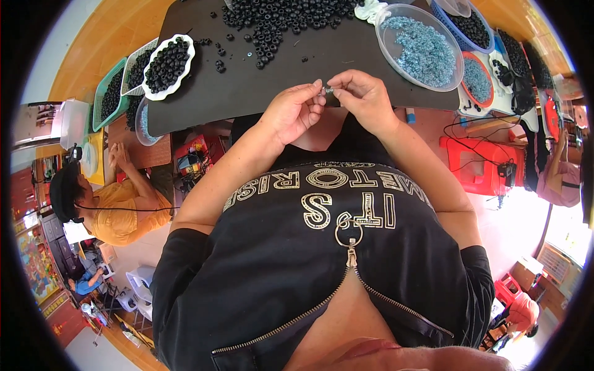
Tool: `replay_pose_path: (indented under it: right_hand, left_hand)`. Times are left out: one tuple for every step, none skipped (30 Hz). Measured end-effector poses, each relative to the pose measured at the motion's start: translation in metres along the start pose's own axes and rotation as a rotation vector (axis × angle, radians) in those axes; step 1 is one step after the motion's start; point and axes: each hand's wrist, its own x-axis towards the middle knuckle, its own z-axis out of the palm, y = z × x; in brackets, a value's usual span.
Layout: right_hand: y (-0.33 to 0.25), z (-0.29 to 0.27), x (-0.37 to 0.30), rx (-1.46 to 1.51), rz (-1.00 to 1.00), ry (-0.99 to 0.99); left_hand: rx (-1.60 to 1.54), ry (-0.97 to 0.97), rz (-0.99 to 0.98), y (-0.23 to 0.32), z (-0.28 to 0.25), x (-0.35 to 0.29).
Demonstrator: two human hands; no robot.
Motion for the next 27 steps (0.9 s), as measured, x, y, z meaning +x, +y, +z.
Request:
replay_pose_path:
  right_hand:
    - [0.0000, -0.0011, 0.0004, 0.000, 0.000, 0.001]
    - [-0.0004, -0.0027, 0.0006, -0.002, 0.041, -0.010]
    - [-0.0008, -0.0036, 0.0006, -0.003, 0.082, -0.021]
    - [-0.0011, -0.0032, 0.0003, -0.003, 0.082, -0.021]
    - [-0.0013, -0.0023, -0.0002, 0.018, 0.082, -0.022]
    - [-0.0014, -0.0018, -0.0003, 0.040, 0.082, -0.024]
    - [-0.0009, -0.0021, -0.0003, 0.041, 0.083, -0.024]
    - [0.0001, -0.0027, -0.0002, 0.031, 0.082, -0.023]
    - [0.0008, -0.0026, 0.0003, 0.021, 0.080, -0.024]
    - [0.0011, -0.0020, 0.0003, 0.021, 0.082, -0.025]
    - [0.0012, -0.0011, -0.0001, 0.019, 0.094, -0.028]
    - [0.0004, -0.0010, -0.0007, 0.017, 0.102, -0.030]
    - [0.0013, -0.0014, -0.0008, 0.017, 0.099, -0.030]
    - [0.0034, -0.0022, -0.0009, -0.014, 0.079, -0.037]
    - [0.0052, -0.0026, -0.0005, -0.045, 0.063, -0.043]
    - [0.0048, -0.0026, -0.0002, -0.045, 0.064, -0.043]
    - [0.0035, -0.0025, 0.0001, -0.028, 0.070, -0.038]
    - [0.0023, -0.0021, 0.0001, -0.010, 0.077, -0.034]
    - [0.0010, -0.0012, 0.0001, -0.010, 0.078, -0.034]
    - [-0.0003, -0.0001, 0.0002, 0.005, 0.086, -0.023]
    - [-0.0011, 0.0004, -0.0001, 0.019, 0.094, -0.010]
    - [-0.0005, 0.0006, -0.0001, 0.019, 0.094, -0.010]
    - [0.0010, 0.0005, -0.0001, 0.004, 0.086, -0.003]
    - [0.0024, 0.0004, -0.0002, -0.010, 0.079, 0.003]
    - [0.0031, 0.0002, -0.0005, -0.010, 0.079, 0.004]
    - [0.0036, -0.0001, -0.0008, -0.017, 0.085, 0.001]
    - [0.0041, -0.0004, -0.0012, -0.025, 0.090, -0.002]
  left_hand:
    - [0.005, -0.006, 0.001, 0.0001, 0.0002, -0.0001]
    - [0.011, -0.012, 0.003, 0.0002, 0.0005, -0.0003]
    - [0.011, -0.013, 0.002, 0.0000, 0.0015, -0.0005]
    - [0.021, 0.005, 0.017, -0.0004, 0.0028, -0.0008]
    - [0.031, 0.023, 0.032, -0.0007, 0.0040, -0.0011]
    - [0.031, 0.023, 0.032, -0.0004, 0.0052, -0.0014]
    - [0.044, 0.030, 0.040, -0.0001, 0.0063, -0.0017]
    - [0.056, 0.038, 0.049, -0.0002, 0.0066, -0.0019]
    - [0.055, 0.040, 0.049, 0.0002, 0.0058, -0.0016]
    - [0.078, 0.049, 0.043, 0.0005, 0.0046, -0.0009]
    - [0.099, 0.059, 0.037, 0.0005, 0.0034, -0.0005]
    - [0.101, 0.058, 0.038, 0.0004, 0.0036, -0.0010]
    - [0.109, 0.050, 0.044, 0.0004, 0.0038, -0.0017]
    - [0.116, 0.042, 0.050, 0.0003, 0.0042, -0.0023]
    - [0.115, 0.043, 0.049, 0.0000, 0.0040, -0.0021]
    - [0.105, 0.044, 0.046, -0.0002, 0.0039, -0.0019]
    - [0.096, 0.044, 0.044, -0.0003, 0.0038, -0.0016]
    - [0.095, 0.045, 0.043, -0.0006, 0.0030, -0.0013]
    - [0.071, 0.020, 0.037, -0.0009, 0.0015, -0.0006]
    - [0.047, -0.005, 0.031, -0.0011, 0.0001, 0.0001]
    - [0.047, -0.005, 0.030, -0.0015, -0.0008, 0.0008]
    - [0.028, -0.011, 0.021, -0.0018, -0.0016, 0.0013]
    - [0.008, -0.017, 0.011, -0.0019, -0.0018, 0.0016]
    - [0.008, -0.017, 0.011, -0.0021, -0.0013, 0.0018]
    - [-0.002, -0.003, 0.017, -0.0023, -0.0003, 0.0021]
    - [-0.011, 0.011, 0.023, -0.0023, 0.0004, 0.0023]
    - [-0.011, 0.010, 0.022, -0.0023, 0.0010, 0.0022]
